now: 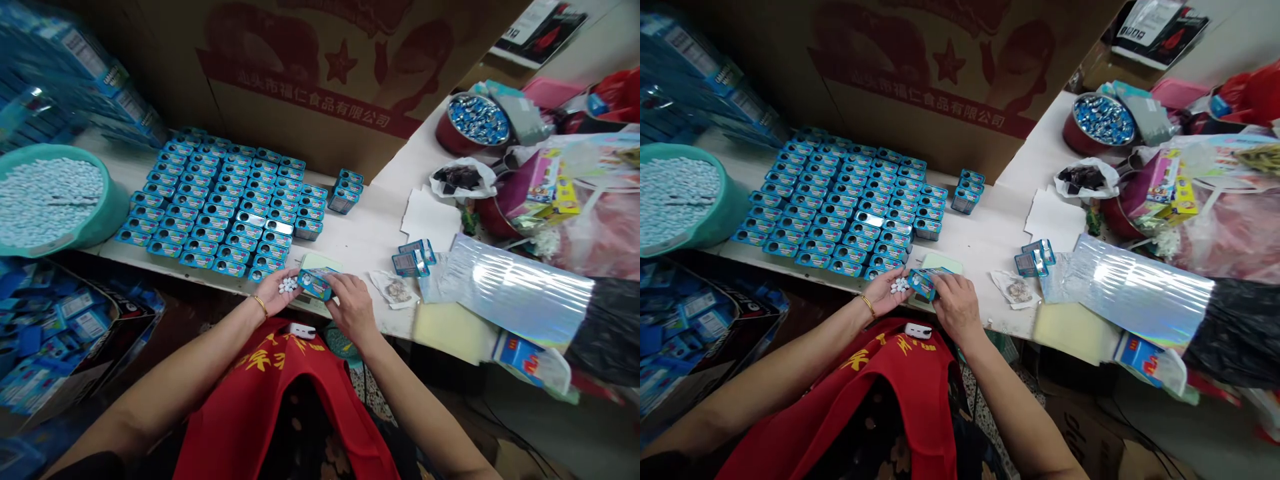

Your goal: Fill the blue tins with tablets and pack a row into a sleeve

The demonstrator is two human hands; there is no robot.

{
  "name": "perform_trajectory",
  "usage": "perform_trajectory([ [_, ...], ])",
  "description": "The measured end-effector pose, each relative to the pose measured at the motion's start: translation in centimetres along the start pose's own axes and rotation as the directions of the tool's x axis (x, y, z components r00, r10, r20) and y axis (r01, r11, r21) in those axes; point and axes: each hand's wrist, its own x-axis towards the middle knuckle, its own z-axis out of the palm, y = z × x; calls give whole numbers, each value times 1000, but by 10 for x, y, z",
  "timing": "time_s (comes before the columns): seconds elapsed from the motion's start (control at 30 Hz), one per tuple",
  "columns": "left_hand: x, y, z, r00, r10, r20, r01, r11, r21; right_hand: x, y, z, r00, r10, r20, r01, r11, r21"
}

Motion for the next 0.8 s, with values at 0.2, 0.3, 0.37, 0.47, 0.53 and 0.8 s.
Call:
perform_trajectory([
  [0.2, -11, 6, -20, 999, 27, -44, -27, 1000, 9, -4, 44, 49, 952, 301, -60, -233, 836, 497],
  [0.3, -21, 7, -34, 997, 34, -74, -34, 999, 10, -6, 62, 76, 930, 368, 6, -287, 714, 638],
  [0.37, -27, 6, -42, 996, 28, -90, -28, 1000, 0, -9, 67, 81, 920, 392, 26, -305, 672, 675],
  [0.47, -36, 2, -52, 996, 16, -89, -16, 1000, -7, -16, 69, 69, 916, 400, 1, -300, 686, 663],
  [0.53, -40, 1, -58, 996, 14, -93, -14, 1000, -3, -22, 71, 54, 901, 429, -60, -294, 709, 640],
  [0.8, -45, 7, -78, 986, 56, -155, -54, 998, 17, -33, 86, 30, 664, 680, -311, -359, 655, 665],
])
